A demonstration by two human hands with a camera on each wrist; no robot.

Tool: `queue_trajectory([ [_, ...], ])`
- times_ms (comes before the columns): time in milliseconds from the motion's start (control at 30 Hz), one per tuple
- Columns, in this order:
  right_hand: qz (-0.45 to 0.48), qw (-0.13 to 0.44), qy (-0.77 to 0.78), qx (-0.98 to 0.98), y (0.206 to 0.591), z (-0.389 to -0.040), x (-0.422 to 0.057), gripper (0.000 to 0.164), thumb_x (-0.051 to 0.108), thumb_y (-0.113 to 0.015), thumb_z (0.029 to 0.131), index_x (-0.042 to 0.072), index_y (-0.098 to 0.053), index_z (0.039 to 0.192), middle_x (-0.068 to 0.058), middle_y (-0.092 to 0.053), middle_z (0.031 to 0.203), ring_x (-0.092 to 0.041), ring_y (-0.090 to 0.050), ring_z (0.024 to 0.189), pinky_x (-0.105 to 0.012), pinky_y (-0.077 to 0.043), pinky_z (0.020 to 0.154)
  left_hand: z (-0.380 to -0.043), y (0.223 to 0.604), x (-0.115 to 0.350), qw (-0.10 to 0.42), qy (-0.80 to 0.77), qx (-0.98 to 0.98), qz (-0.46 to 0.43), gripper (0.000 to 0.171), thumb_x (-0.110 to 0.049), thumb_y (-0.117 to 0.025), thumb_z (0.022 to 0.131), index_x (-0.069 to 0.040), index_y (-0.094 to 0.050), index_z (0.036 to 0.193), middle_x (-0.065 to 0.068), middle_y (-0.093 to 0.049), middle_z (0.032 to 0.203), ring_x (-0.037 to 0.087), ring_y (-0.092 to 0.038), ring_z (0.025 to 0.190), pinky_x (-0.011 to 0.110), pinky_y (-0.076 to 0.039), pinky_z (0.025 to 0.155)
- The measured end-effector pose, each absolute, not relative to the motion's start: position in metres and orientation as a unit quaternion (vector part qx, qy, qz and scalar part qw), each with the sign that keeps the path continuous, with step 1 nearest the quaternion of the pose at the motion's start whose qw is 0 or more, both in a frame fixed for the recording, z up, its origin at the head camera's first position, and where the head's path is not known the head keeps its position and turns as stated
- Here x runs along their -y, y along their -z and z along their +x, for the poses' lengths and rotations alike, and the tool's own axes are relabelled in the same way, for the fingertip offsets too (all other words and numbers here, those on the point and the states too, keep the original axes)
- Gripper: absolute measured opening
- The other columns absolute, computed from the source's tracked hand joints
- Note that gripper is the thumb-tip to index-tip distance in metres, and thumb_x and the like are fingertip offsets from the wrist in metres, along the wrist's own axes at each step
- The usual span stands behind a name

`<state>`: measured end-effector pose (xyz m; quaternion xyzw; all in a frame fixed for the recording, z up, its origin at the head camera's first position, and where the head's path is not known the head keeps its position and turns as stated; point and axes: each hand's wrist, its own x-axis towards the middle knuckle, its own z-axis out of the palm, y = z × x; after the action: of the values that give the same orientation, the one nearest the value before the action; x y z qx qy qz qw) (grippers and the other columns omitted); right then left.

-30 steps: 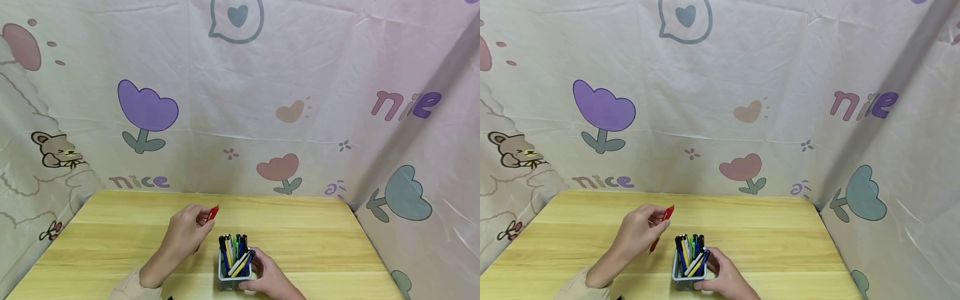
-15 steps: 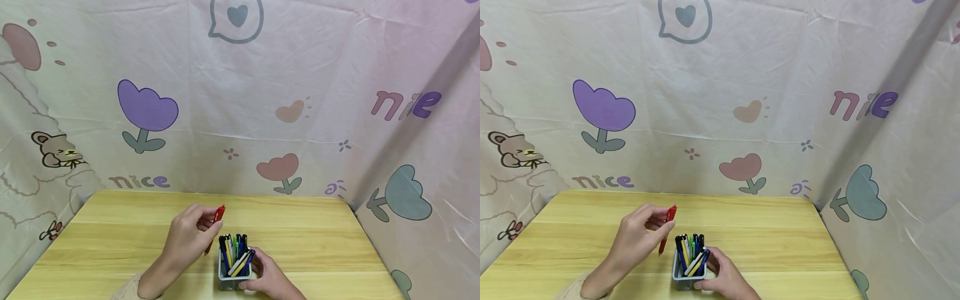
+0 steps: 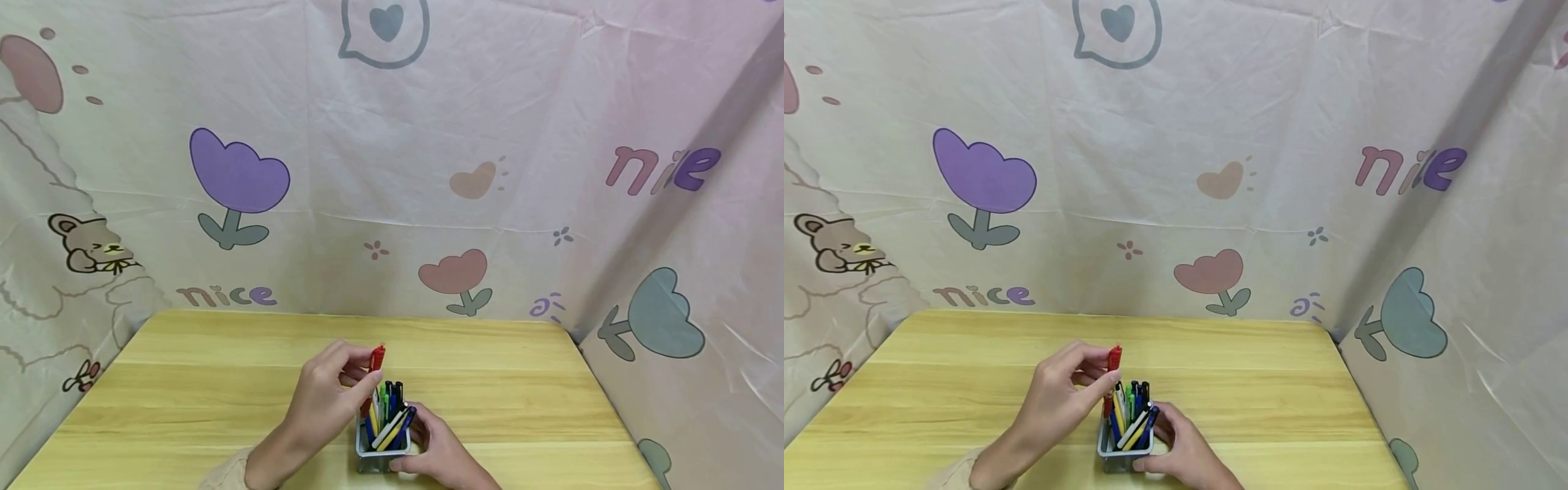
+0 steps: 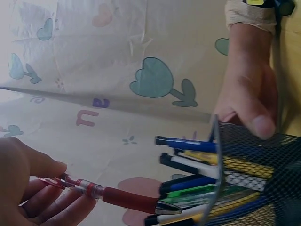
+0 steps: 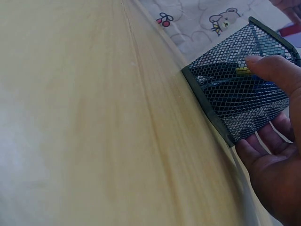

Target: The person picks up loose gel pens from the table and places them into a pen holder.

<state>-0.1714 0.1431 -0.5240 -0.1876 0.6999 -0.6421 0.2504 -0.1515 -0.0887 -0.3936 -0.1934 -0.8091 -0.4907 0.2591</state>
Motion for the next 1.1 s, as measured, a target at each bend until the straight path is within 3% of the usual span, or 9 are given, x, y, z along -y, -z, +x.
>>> queue_trajectory([
  [267,-0.193,0.244,0.637,-0.705,0.525,-0.172,-0.143,0.074,0.018,-0.086,0.084,0.018,-0.049,0.148,-0.009,-0.06,0.143,-0.018,-0.061,0.127,-0.012,-0.051,0.105,-0.153,0.414,0.083,0.263,0.481,0.808,-0.218,0.031,0.005,-0.086,0.076,-0.008,-0.071,0.1,-0.003,-0.067,0.088,-0.002,-0.065,0.074,0.013,-0.061,0.061],
  [733,-0.224,0.232,0.644,-0.693,0.526,-0.171,-0.143,0.071,0.012,-0.083,0.086,0.016,-0.049,0.149,-0.012,-0.058,0.145,-0.014,-0.061,0.129,-0.012,-0.05,0.107,-0.152,0.436,0.075,0.211,0.448,0.84,-0.224,0.023,0.001,-0.086,0.079,-0.007,-0.072,0.095,-0.002,-0.07,0.086,-0.006,-0.063,0.071,0.007,-0.057,0.06],
  [967,-0.224,0.231,0.641,-0.697,0.529,-0.172,-0.144,0.071,0.013,-0.083,0.086,0.02,-0.049,0.149,-0.011,-0.056,0.147,-0.013,-0.06,0.131,-0.013,-0.049,0.107,-0.151,0.447,0.071,0.224,0.406,0.85,-0.248,0.023,-0.002,-0.087,0.078,-0.007,-0.072,0.094,-0.003,-0.069,0.085,-0.008,-0.059,0.071,0.006,-0.055,0.059],
  [1100,-0.228,0.232,0.643,-0.694,0.529,-0.171,-0.143,0.071,0.011,-0.082,0.086,0.017,-0.049,0.149,-0.012,-0.054,0.15,-0.011,-0.058,0.133,-0.012,-0.048,0.108,-0.15,0.449,0.071,0.187,0.392,0.865,-0.25,0.02,-0.006,-0.086,0.082,-0.009,-0.072,0.095,-0.004,-0.069,0.086,-0.01,-0.057,0.072,0.005,-0.055,0.06],
])
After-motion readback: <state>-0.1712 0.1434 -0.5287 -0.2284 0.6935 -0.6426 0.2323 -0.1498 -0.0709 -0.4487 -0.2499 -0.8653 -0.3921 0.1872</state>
